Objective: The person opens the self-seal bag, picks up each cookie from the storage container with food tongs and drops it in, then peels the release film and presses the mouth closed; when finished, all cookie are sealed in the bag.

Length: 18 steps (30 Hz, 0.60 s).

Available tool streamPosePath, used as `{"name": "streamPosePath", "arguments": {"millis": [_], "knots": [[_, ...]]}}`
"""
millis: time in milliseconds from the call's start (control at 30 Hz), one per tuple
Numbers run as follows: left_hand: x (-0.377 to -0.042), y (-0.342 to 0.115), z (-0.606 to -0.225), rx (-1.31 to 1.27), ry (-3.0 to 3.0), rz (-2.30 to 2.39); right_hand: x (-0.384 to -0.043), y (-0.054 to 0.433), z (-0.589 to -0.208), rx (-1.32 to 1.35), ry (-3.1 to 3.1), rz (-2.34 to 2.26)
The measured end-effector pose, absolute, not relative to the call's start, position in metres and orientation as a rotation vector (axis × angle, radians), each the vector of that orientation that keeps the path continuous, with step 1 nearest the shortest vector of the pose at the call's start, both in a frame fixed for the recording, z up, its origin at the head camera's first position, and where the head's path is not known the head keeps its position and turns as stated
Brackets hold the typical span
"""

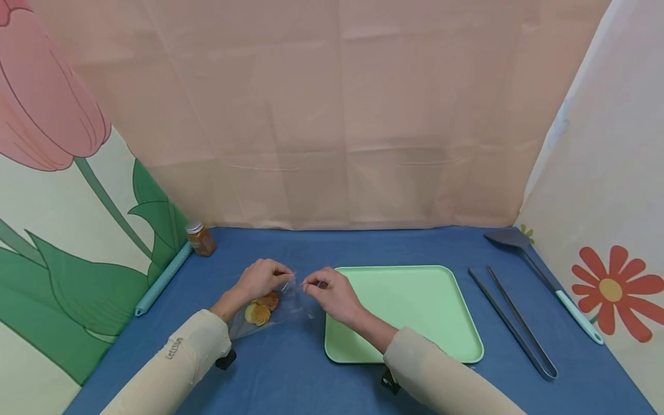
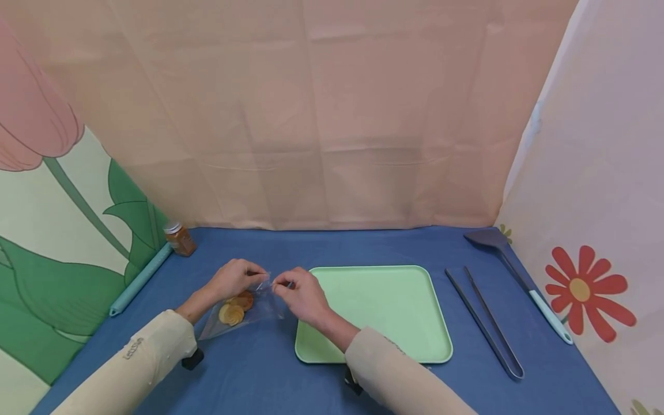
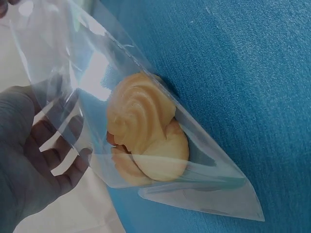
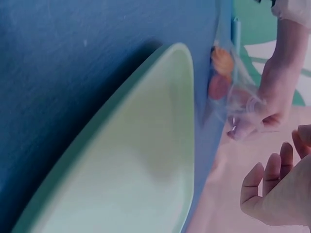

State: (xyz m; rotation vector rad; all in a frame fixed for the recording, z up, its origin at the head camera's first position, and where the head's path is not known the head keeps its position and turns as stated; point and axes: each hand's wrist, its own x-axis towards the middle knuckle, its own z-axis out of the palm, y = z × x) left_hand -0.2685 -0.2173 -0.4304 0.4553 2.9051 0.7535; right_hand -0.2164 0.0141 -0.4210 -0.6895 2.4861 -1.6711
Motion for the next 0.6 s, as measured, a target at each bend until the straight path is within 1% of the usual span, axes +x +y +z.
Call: {"name": "streamPosePath", "arguments": {"millis": [600], "knots": [[-0.269, -0.216, -0.430, 0.449, 2.927, 0.756, -0.189, 0.026, -0.408, -0.763, 2.367, -1.713]]}}
